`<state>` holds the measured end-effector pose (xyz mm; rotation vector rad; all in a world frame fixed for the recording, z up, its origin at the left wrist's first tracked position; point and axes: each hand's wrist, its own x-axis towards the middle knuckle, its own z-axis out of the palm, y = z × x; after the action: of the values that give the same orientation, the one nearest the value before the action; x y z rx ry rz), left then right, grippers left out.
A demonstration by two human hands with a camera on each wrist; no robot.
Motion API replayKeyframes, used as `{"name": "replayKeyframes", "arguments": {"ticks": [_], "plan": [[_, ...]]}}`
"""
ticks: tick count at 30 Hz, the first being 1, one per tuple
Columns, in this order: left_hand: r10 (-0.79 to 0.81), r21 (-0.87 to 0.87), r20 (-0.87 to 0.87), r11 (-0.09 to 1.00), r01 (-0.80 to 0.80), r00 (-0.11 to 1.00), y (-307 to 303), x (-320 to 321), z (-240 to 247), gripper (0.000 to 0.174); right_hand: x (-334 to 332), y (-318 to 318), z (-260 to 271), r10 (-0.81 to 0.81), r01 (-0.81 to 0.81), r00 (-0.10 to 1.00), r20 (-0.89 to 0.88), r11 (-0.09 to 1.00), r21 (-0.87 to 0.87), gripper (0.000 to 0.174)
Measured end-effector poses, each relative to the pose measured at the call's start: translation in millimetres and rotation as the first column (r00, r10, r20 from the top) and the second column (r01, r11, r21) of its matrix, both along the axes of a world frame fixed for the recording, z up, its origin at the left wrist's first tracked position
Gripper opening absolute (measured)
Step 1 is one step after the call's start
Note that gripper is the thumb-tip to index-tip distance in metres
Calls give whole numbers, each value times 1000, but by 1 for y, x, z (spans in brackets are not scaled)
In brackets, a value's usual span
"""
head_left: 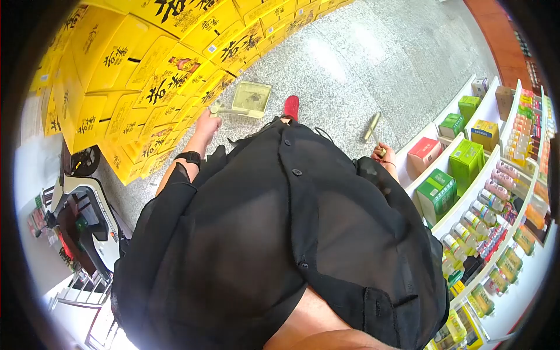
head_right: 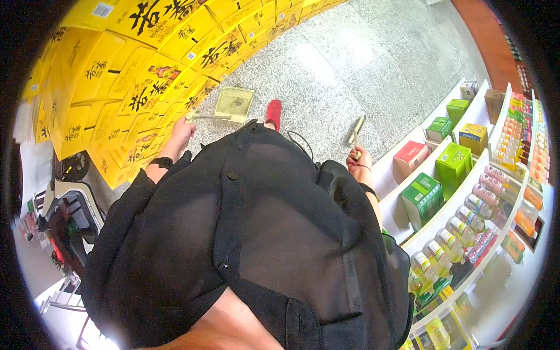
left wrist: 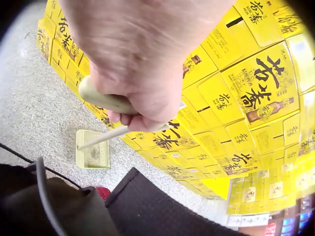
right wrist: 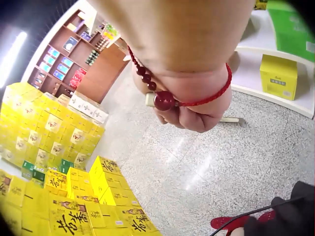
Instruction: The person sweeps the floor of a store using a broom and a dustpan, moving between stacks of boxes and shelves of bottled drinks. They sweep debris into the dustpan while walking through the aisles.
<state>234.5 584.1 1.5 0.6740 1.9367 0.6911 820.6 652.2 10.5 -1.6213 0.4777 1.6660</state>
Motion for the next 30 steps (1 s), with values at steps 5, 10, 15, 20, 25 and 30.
{"name": "replayKeyframes", "arguments": {"ticks": [5,10,15,20,25,30], "plan": [[-48,-62,69,997,52,996,39,3,-6,31,-47,50,7,580,-583,812,66,812,26,13],[-131,-59,134,988,140,982,89,13,-5,29,-103,105,52,768,-783,609,196,622,-2,23],[-364,-84,-81,930,357,928,134,21,-20,31,-134,150,57,947,-970,241,211,240,29,66],[-342,-170,-15,927,334,940,169,39,4,33,-150,184,82,963,-995,79,256,60,84,59],[-342,-98,-35,936,337,939,178,30,-8,28,-124,198,91,941,-940,316,119,293,176,57],[-383,-163,-71,916,368,921,185,29,-7,25,-67,191,107,839,-820,544,23,525,228,62]]}}
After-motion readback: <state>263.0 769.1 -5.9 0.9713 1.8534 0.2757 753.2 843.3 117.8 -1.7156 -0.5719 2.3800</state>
